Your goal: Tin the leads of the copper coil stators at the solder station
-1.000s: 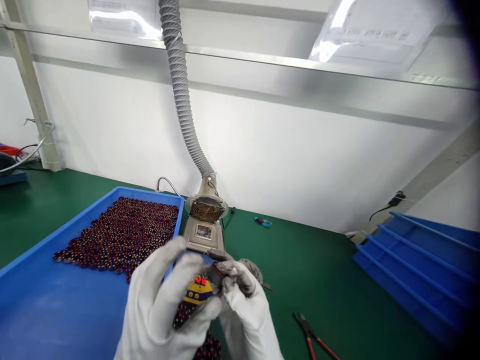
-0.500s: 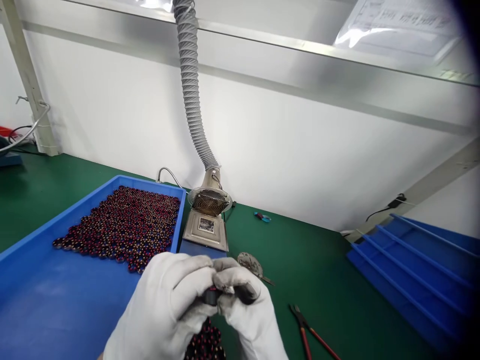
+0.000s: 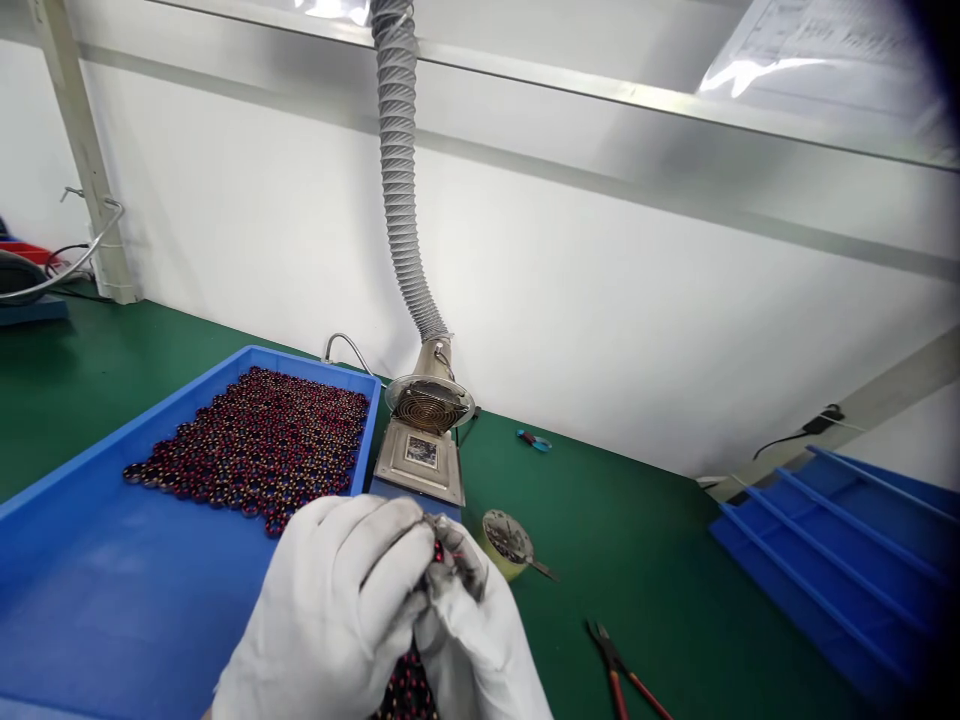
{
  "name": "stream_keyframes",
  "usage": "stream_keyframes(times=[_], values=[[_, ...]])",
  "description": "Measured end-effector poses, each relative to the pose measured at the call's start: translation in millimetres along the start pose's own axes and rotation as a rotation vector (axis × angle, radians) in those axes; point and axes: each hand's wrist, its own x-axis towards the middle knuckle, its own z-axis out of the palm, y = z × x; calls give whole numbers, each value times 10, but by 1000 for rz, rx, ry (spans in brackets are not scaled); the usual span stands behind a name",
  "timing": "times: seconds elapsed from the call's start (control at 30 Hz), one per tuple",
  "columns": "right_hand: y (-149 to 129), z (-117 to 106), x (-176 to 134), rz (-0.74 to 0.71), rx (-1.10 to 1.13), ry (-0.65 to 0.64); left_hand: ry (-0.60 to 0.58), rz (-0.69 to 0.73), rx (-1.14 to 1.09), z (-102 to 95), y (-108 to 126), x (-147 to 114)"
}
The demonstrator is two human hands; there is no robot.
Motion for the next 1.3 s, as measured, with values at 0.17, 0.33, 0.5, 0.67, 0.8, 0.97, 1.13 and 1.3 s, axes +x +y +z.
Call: stream_keyframes(times=[0.17,0.33,0.5,0.67,0.8,0.97,1.13,1.3], values=[[52,16,-65,108,95,-8,-102,-129,-295,2,-55,-17],[199,-94,181,225,120,-56,-35,-227,-585,16,-168,-28],[310,-238,259,252,105,-129,141,-695,-980,-55,-190,29],[251,-183,116,171,64,-129,-40,-785,-1061,-103,-119,54],[252,-31,73,105,37,-145,188,-811,-1265,5,-43,-14],[221,50,8,90,55,-145,197,-973,-1261,-34,-45,10],[246,-40,4,83,45,-109,-17,-688,-1032,-52,-61,67],[375,-245,266,112,20,-124,229,-793,-996,-58,-114,-10]])
